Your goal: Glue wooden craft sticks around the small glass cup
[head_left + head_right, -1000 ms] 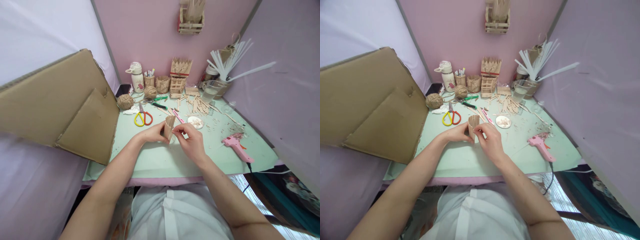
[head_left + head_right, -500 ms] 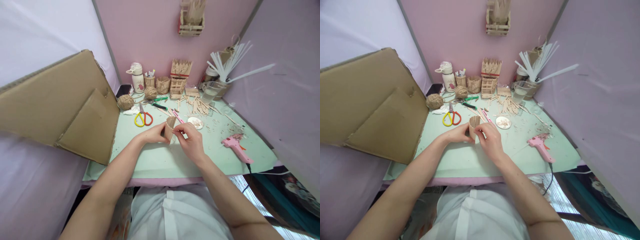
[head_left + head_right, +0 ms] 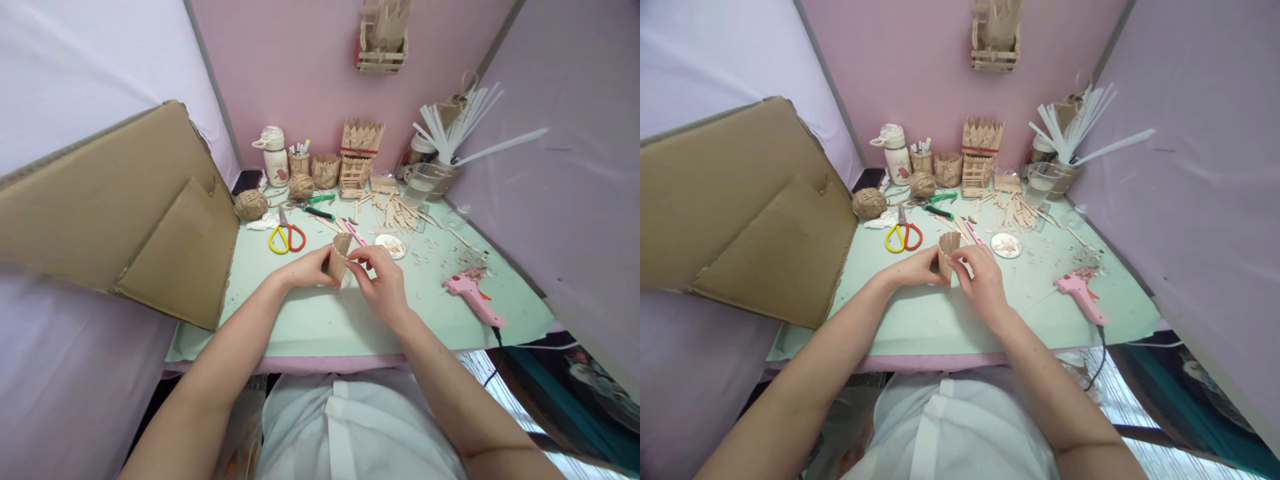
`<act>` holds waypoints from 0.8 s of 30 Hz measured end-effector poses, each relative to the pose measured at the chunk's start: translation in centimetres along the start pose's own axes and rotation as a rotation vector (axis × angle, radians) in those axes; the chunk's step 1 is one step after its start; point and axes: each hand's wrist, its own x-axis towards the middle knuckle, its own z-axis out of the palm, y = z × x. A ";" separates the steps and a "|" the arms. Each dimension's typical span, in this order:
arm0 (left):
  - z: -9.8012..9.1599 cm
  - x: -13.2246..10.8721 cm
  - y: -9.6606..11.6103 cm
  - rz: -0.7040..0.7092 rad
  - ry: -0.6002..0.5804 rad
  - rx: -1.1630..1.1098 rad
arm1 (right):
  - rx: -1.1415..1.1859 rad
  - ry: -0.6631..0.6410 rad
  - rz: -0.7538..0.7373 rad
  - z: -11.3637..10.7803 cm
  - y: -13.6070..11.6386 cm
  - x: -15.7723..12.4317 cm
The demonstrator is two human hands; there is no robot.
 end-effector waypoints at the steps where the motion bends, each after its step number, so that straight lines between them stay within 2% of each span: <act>1: 0.0 0.0 -0.1 -0.002 0.003 -0.003 | 0.006 0.014 0.002 0.0 0.0 -0.1; 8: 0.2 0.0 -0.1 -0.014 0.004 -0.047 | 0.087 0.107 0.100 0.0 1.2 -1.4; 16: 0.5 0.1 -0.3 0.035 0.044 -0.064 | 0.188 -0.088 0.278 1.4 3.1 -2.7; 24: 0.7 0.3 -0.2 0.058 0.038 -0.114 | 0.144 -0.117 0.293 2.0 2.9 -1.9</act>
